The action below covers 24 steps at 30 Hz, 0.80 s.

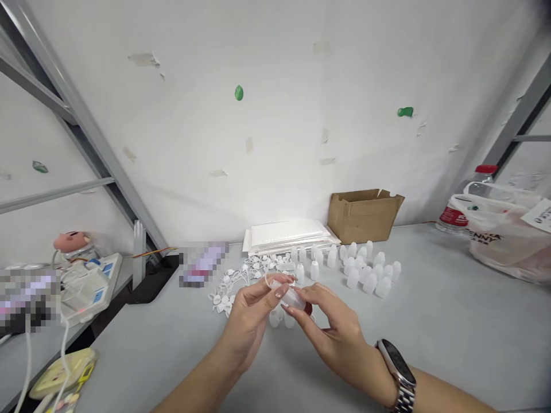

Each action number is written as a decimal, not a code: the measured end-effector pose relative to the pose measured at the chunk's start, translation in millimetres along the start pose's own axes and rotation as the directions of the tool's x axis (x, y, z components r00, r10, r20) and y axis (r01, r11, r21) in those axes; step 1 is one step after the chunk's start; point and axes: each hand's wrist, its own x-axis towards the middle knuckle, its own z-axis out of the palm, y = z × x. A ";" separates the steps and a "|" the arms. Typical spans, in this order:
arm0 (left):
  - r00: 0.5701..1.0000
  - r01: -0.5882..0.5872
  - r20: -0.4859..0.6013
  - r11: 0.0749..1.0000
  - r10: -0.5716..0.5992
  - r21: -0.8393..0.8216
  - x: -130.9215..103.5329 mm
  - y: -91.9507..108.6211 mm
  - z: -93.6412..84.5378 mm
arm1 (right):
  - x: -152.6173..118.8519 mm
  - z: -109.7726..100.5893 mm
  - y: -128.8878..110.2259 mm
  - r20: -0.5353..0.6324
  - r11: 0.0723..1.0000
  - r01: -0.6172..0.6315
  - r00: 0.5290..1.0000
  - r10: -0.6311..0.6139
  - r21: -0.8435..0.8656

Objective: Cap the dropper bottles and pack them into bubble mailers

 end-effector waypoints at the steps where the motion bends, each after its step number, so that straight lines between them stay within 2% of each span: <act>1: 1.000 -0.002 0.011 1.000 0.002 -0.008 -0.2 0.4 0.2 | 0.2 0.0 -0.5 -0.006 1.000 0.006 1.000 -0.006 0.020; 3: 1.000 0.005 0.017 1.000 -0.004 -0.024 -0.4 1.8 0.5 | 1.7 -0.6 -1.6 -0.004 0.992 -0.068 0.998 0.069 0.103; 4: 1.000 0.013 0.019 0.999 -0.013 -0.032 -0.5 2.6 0.3 | 3.2 -1.2 -1.8 0.017 0.971 -0.166 0.986 0.166 0.175; 5: 1.000 0.022 0.023 0.999 -0.021 -0.042 -0.5 3.4 0.0 | 5.2 -2.0 -1.7 0.068 0.918 -0.297 0.955 0.289 0.264; 6: 0.999 0.029 0.032 0.998 -0.027 -0.054 -0.4 4.1 -0.6 | 7.8 -2.8 -1.1 0.153 0.824 -0.436 0.900 0.409 0.362; 7: 0.998 0.035 0.052 0.997 -0.032 -0.062 -0.3 4.8 -1.5 | 10.8 -3.6 0.1 0.268 0.692 -0.561 0.827 0.495 0.455; 8: 0.997 0.037 0.077 0.997 -0.032 -0.061 -0.1 5.4 -2.6 | 14.0 -4.3 1.8 0.396 0.537 -0.657 0.751 0.529 0.528; 9: 0.995 0.031 0.101 0.998 -0.026 -0.051 0.1 6.0 -4.0 | 17.0 -4.9 3.7 0.511 0.390 -0.719 0.689 0.514 0.576; 10: 0.993 0.020 0.114 0.999 -0.016 -0.032 0.5 6.4 -5.5 | 19.7 -5.2 5.5 0.596 0.274 -0.753 0.646 0.477 0.598; 11: 0.994 0.001 0.111 1.000 -0.001 -0.005 0.8 6.7 -7.0 | 21.8 -5.2 6.9 0.644 0.204 -0.770 0.624 0.443 0.605; 12: 0.996 -0.022 0.092 0.999 0.019 0.027 1.1 6.8 -8.4 | 23.0 -5.1 7.8 0.659 0.188 -0.775 0.618 0.428 0.604; 13: 0.997 -0.045 0.063 0.997 0.041 0.056 1.3 6.7 -9.5 | 23.3 -4.9 7.8 0.644 0.223 -0.771 0.626 0.441 0.597; 15: 0.997 -0.083 0.004 0.992 0.083 0.091 1.4 6.2 -10.3 | 21.3 -4.4 5.9 0.519 0.419 -0.720 0.691 0.503 0.553; 17: 0.995 -0.092 -0.015 0.991 0.094 0.092 0.9 5.4 -9.5 | 16.9 -4.3 2.3 0.332 0.656 -0.609 0.793 0.511 0.446; 19: 0.998 -0.068 0.006 0.995 0.068 0.070 0.3 4.9 -8.1 | 12.7 -4.6 -1.0 0.219 0.787 -0.511 0.859 0.462 0.347; 21: 0.998 -0.041 0.049 0.998 0.038 0.054 0.5 4.6 -7.5 | 11.0 -5.0 -2.7 0.247 0.770 -0.522 0.853 0.460 0.366; 24: 0.992 -0.046 0.123 0.996 0.038 0.070 2.4 4.6 -8.9 | 13.4 -5.1 -1.5 0.390 0.550 -0.654 0.755 0.528 0.520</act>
